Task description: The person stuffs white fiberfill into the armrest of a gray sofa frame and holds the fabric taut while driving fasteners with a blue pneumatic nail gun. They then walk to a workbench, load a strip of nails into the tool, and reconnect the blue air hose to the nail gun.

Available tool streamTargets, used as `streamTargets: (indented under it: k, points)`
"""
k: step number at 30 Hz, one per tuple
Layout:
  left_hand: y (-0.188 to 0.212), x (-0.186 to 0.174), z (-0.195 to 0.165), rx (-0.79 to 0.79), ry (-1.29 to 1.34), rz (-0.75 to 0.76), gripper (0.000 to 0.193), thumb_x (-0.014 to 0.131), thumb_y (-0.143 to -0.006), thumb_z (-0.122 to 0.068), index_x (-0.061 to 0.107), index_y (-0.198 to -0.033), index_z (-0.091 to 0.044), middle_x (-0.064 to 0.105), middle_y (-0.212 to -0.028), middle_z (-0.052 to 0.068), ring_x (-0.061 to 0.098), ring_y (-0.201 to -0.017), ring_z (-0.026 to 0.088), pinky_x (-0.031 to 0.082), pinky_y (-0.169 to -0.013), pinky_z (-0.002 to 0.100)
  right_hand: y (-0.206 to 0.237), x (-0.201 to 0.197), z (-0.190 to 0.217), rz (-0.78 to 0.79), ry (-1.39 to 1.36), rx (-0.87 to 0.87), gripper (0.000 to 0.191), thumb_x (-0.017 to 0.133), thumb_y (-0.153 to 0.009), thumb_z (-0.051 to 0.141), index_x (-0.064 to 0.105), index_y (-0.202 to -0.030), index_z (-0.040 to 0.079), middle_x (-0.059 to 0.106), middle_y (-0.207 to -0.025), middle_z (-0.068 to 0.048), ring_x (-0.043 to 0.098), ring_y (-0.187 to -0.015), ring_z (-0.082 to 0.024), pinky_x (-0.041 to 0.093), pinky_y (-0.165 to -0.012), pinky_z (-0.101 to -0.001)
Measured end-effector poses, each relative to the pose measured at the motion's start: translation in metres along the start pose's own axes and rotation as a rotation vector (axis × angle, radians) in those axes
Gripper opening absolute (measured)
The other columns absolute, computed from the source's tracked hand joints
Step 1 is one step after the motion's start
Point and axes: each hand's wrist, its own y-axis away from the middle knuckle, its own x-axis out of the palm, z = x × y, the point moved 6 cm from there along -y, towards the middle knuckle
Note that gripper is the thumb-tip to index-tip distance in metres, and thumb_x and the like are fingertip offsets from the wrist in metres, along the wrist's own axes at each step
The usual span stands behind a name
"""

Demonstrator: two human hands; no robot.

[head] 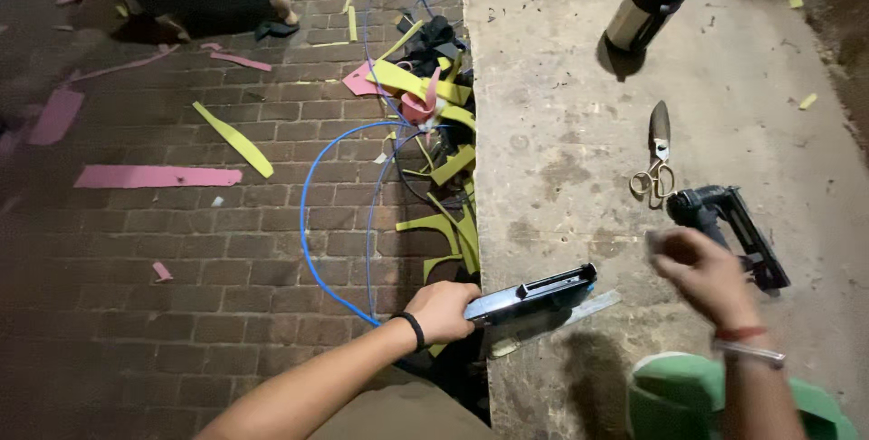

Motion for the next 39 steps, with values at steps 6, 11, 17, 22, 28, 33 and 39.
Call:
streamTargets:
  k: [6,11,17,22,28,33,39]
  points:
    - [0.004,-0.009,0.008,0.004,-0.057,0.065,0.032,0.069,-0.075,-0.020,0.072,-0.106,-0.013,0.074,-0.096,0.017,0.069,-0.097,0.038,0.053,-0.083,0.051,0.073,0.107,0.146,0.304,0.216,-0.434,0.030,0.076,-0.073,0.005,0.073,-0.101,0.015,0.074,-0.098,-0.004,0.074,-0.091,-0.023,0.059,-0.078,-0.0352]
    - [0.027,-0.027,0.027,0.057,-0.020,0.043,0.037,0.071,-0.072,-0.018,0.072,-0.108,-0.015,0.073,-0.095,0.019,0.069,-0.095,0.040,0.054,-0.083,0.051,0.106,0.130,0.179,0.188,0.408,-0.513,0.020,0.077,-0.072,0.007,0.072,-0.089,0.016,0.069,-0.090,-0.004,0.068,-0.090,-0.030,0.055,-0.075,-0.0409]
    - [0.060,-0.061,0.081,0.098,0.043,0.061,0.037,0.073,-0.072,-0.021,0.072,-0.109,-0.016,0.073,-0.093,0.017,0.068,-0.093,0.039,0.054,-0.081,0.051,0.131,0.169,0.233,0.107,0.309,-0.466,0.022,0.075,-0.072,0.004,0.071,-0.092,0.015,0.070,-0.090,-0.005,0.068,-0.087,-0.031,0.055,-0.071,-0.0412]
    - [0.094,-0.107,0.154,0.135,0.128,-0.035,0.034,0.075,-0.071,-0.020,0.073,-0.104,-0.015,0.073,-0.091,0.017,0.070,-0.090,0.039,0.055,-0.080,0.049,0.140,0.225,0.318,0.003,0.179,-0.630,0.023,0.075,-0.076,0.006,0.069,-0.098,0.010,0.072,-0.092,-0.006,0.069,-0.087,-0.032,0.056,-0.071,-0.0392]
    - [0.153,-0.173,0.257,0.028,0.105,-0.151,0.031,0.075,-0.072,-0.020,0.073,-0.102,-0.015,0.073,-0.090,0.017,0.070,-0.091,0.038,0.055,-0.079,0.049,0.146,0.323,0.420,0.047,0.138,-0.829,0.019,0.074,-0.080,0.006,0.070,-0.098,0.012,0.072,-0.097,-0.004,0.069,-0.090,-0.028,0.056,-0.077,-0.0375]
    - [0.186,-0.220,0.313,-0.073,0.149,-0.243,0.034,0.074,-0.071,-0.018,0.073,-0.105,-0.017,0.074,-0.092,0.016,0.070,-0.091,0.038,0.055,-0.077,0.049,0.126,0.386,0.483,0.150,0.225,-0.879,0.022,0.074,-0.076,0.005,0.071,-0.095,0.014,0.070,-0.094,-0.005,0.068,-0.092,-0.030,0.054,-0.079,-0.0406]
    - [0.192,-0.249,0.363,-0.038,0.224,-0.376,0.031,0.075,-0.070,-0.018,0.075,-0.101,-0.015,0.074,-0.088,0.017,0.071,-0.088,0.038,0.056,-0.076,0.048,0.088,0.430,0.532,0.258,0.184,-0.850,0.019,0.072,-0.080,0.004,0.068,-0.096,0.012,0.069,-0.091,-0.005,0.067,-0.092,-0.030,0.054,-0.080,-0.0395]
